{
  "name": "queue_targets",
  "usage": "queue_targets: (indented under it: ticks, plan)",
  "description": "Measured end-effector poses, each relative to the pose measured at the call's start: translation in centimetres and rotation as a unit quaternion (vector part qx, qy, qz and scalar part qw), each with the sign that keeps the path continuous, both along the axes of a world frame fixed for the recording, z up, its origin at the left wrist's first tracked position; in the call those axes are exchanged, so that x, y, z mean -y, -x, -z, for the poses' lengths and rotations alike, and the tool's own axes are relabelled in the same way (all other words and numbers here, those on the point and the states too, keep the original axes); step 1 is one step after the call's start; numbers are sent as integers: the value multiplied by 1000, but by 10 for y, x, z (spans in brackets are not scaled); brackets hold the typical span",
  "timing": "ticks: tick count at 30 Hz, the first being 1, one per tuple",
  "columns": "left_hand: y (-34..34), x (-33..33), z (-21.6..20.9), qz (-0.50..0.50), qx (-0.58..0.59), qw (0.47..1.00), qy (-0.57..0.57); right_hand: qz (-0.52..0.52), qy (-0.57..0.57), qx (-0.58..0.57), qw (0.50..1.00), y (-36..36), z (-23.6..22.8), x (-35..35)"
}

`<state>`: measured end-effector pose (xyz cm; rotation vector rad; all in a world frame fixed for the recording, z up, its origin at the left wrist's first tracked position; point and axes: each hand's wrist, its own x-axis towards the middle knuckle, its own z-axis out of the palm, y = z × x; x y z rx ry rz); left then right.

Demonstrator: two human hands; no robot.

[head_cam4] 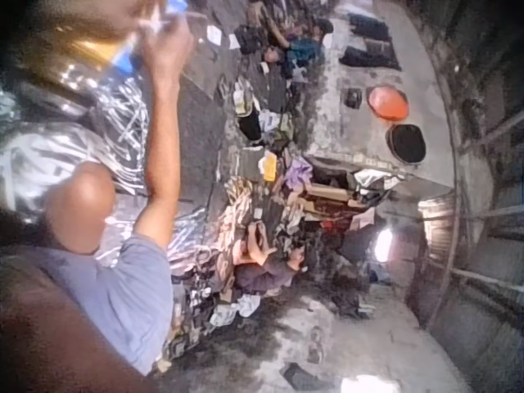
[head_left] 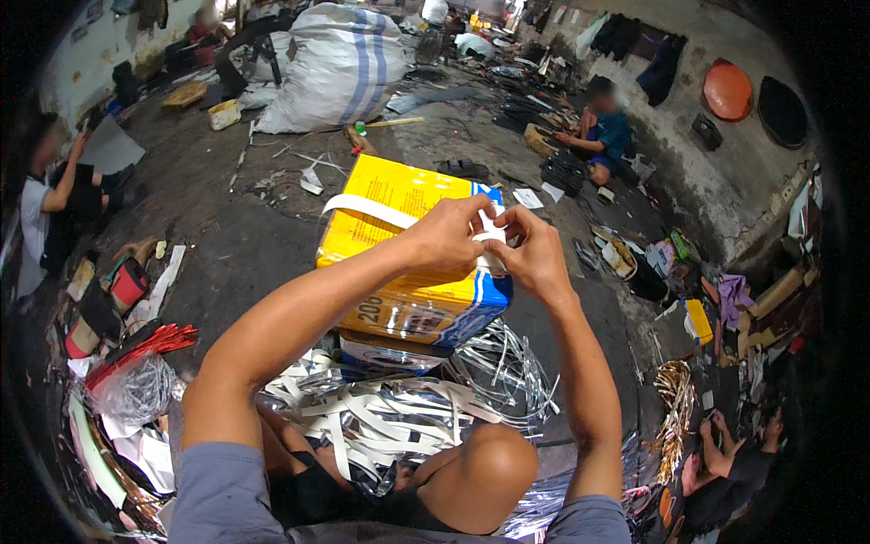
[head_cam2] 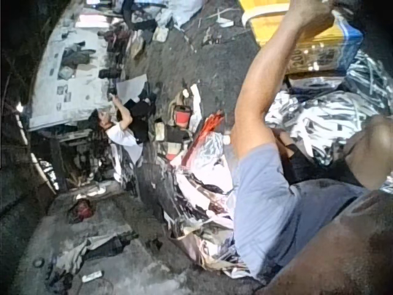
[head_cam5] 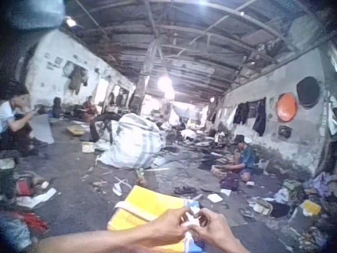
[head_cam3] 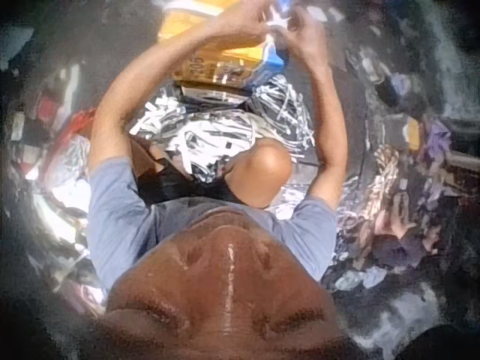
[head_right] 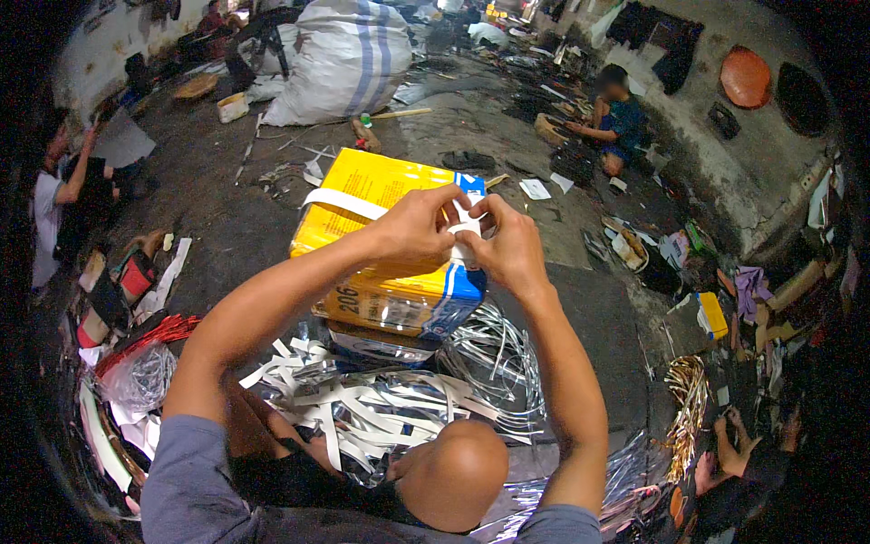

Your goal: The person sits on the floor and repeatedly ties white plastic straps around a yellow and blue box. They pull the straps tight and secure them by hand, discarding excess strap pieces onto the floor.

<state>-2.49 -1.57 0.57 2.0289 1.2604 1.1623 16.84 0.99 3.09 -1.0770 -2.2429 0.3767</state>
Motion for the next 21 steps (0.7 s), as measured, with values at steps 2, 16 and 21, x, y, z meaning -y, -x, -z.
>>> queue_targets:
  ticks: [2, 16, 21]
  plan:
    - [-8, 2, 8, -20, 18, 999, -33, 23, 2, -8, 1000, -8, 4, 3]
    - [-15, 2, 23, -14, -60, 989, -137, -56, -155, 11, 986, -39, 21, 9]
    - [-12, -4, 19, 12, 8, 998, -57, -75, -117, 25, 990, -44, 19, 7]
